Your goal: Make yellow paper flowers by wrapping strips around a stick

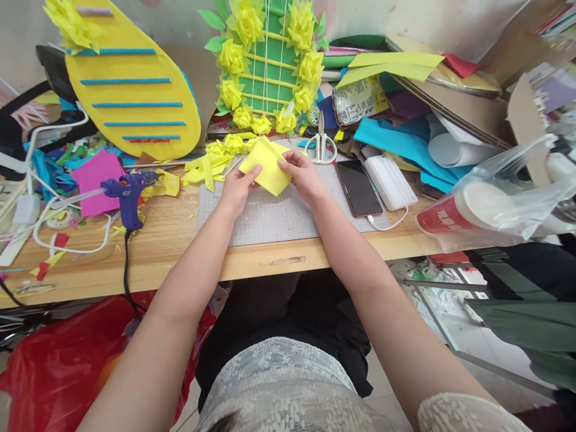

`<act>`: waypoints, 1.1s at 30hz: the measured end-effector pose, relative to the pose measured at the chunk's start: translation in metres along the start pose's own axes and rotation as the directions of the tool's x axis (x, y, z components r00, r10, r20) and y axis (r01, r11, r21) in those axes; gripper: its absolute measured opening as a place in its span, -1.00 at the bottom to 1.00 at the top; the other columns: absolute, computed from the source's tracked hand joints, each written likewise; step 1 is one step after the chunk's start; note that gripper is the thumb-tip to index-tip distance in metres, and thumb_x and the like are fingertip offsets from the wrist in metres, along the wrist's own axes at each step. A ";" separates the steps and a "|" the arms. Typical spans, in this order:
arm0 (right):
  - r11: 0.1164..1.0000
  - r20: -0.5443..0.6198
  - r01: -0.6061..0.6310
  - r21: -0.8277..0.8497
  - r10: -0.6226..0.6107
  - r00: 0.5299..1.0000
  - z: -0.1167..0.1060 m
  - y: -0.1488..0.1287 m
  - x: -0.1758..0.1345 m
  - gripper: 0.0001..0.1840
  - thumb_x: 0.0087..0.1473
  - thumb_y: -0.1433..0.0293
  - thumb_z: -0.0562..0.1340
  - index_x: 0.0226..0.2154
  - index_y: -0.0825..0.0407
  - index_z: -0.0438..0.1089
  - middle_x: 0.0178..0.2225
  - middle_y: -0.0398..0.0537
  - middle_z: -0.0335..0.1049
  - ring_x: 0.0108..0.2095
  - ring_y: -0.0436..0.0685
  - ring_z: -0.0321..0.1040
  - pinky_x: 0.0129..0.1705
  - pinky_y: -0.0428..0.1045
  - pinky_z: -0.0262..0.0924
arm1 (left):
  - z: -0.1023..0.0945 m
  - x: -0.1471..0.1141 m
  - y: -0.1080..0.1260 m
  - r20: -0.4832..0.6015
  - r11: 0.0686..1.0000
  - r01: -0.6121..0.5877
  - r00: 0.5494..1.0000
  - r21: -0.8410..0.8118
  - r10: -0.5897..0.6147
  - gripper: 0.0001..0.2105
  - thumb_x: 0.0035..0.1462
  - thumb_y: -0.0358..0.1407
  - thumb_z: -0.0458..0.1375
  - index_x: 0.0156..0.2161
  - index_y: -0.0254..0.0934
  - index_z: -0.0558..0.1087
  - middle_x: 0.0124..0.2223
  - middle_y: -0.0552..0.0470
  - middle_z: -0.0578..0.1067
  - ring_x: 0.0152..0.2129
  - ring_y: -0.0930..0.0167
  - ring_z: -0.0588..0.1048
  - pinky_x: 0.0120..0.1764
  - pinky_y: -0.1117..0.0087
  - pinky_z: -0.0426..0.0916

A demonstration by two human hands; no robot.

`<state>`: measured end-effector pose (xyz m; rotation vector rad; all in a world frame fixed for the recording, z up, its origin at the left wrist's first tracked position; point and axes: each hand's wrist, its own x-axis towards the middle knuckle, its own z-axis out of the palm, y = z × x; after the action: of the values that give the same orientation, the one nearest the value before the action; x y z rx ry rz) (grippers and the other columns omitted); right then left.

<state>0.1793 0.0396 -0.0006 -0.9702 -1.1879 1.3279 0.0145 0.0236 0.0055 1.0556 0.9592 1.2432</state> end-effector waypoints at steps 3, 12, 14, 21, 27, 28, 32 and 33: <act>1.000 -0.001 0.010 0.023 -0.010 1.000 0.002 -0.001 -0.002 -0.53 -0.32 0.06 0.37 -0.44 0.00 0.25 -0.42 -0.19 0.30 -0.38 -0.03 0.26 -0.35 -0.09 0.21 | 0.001 0.003 -0.009 -0.058 0.997 -0.035 0.998 0.076 0.040 -0.61 -0.22 -0.03 0.30 -0.35 -0.31 0.47 -0.32 -0.06 0.54 -0.22 0.28 0.51 -0.20 0.27 0.45; 0.997 -0.050 0.069 0.031 -0.067 0.996 -0.007 -0.013 -0.004 -0.64 -0.22 0.23 0.36 -0.38 -0.04 0.23 -0.41 -0.23 0.28 -0.31 -0.06 0.29 -0.21 -0.08 0.27 | -0.024 0.015 -0.009 -0.193 0.946 -0.230 0.942 0.227 0.276 -0.60 -0.11 0.03 0.22 -0.33 -0.32 0.47 -0.31 -0.03 0.53 -0.27 0.34 0.52 -0.20 0.32 0.43; 0.997 -0.050 0.049 0.054 -0.046 0.998 -0.007 -0.014 -0.004 -0.62 -0.22 0.20 0.36 -0.37 -0.05 0.23 -0.39 -0.24 0.27 -0.33 -0.09 0.30 -0.21 -0.09 0.29 | -0.025 0.012 -0.004 -0.179 0.888 -0.296 0.910 0.352 0.374 -0.61 -0.04 0.03 0.17 -0.34 -0.31 0.49 -0.33 -0.01 0.54 -0.28 0.35 0.53 -0.18 0.32 0.43; 0.938 0.153 -0.327 0.113 0.309 0.939 0.011 -0.017 -0.012 -0.39 -0.08 -0.15 0.10 -0.12 -0.07 0.17 -0.19 -0.04 0.32 -0.26 0.07 0.40 -0.31 0.02 0.40 | -0.022 -0.002 0.016 0.293 0.352 -0.605 0.715 0.714 0.634 -0.70 0.17 -0.09 0.01 -0.11 -0.14 0.48 -0.04 0.02 0.51 0.02 0.37 0.41 0.13 0.23 0.21; 0.972 0.087 -0.186 0.142 0.175 0.981 0.009 -0.007 -0.008 -0.29 -0.24 0.11 0.35 -0.05 -0.05 0.13 -0.16 -0.04 0.36 -0.15 0.12 0.40 -0.13 0.09 0.37 | -0.013 -0.005 0.027 0.317 0.555 -0.561 0.820 0.614 0.477 -0.78 0.03 -0.10 0.17 -0.22 -0.08 0.51 0.01 0.06 0.48 0.13 0.30 0.28 0.22 0.17 0.05; 0.977 0.058 -0.170 0.128 0.164 0.985 0.006 -0.004 -0.006 -0.27 -0.29 0.16 0.38 -0.06 -0.04 0.14 -0.16 -0.04 0.37 -0.15 0.14 0.40 -0.12 0.11 0.36 | -0.012 -0.006 0.028 0.308 0.602 -0.539 0.838 0.589 0.450 -0.78 0.00 -0.12 0.20 -0.22 -0.08 0.50 0.02 0.06 0.48 0.15 0.28 0.26 0.23 0.15 0.03; 0.990 -0.013 -0.108 0.091 0.109 0.994 -0.006 0.002 0.002 -0.24 -0.36 0.23 0.40 -0.06 -0.07 0.13 -0.15 -0.06 0.36 -0.14 0.16 0.38 -0.11 0.14 0.35 | -0.011 -0.005 0.020 0.214 0.766 -0.423 0.906 0.483 0.365 -0.66 -0.07 -0.20 0.26 -0.11 -0.09 0.46 0.12 0.02 0.38 0.20 0.24 0.18 0.20 0.15 0.07; 0.993 -0.020 -0.088 0.079 0.090 0.996 -0.007 0.002 0.002 -0.23 -0.35 0.23 0.40 -0.05 -0.08 0.12 -0.14 -0.07 0.35 -0.13 0.16 0.37 -0.11 0.14 0.35 | -0.011 -0.004 0.016 0.162 0.817 -0.373 0.928 0.439 0.336 -0.60 -0.07 -0.22 0.26 -0.05 -0.09 0.42 0.16 0.00 0.34 0.19 0.24 0.19 0.18 0.17 0.12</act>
<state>0.1857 0.0430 -0.0040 -0.9893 -1.0781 1.4188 -0.0006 0.0214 0.0181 1.7152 1.0586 1.2878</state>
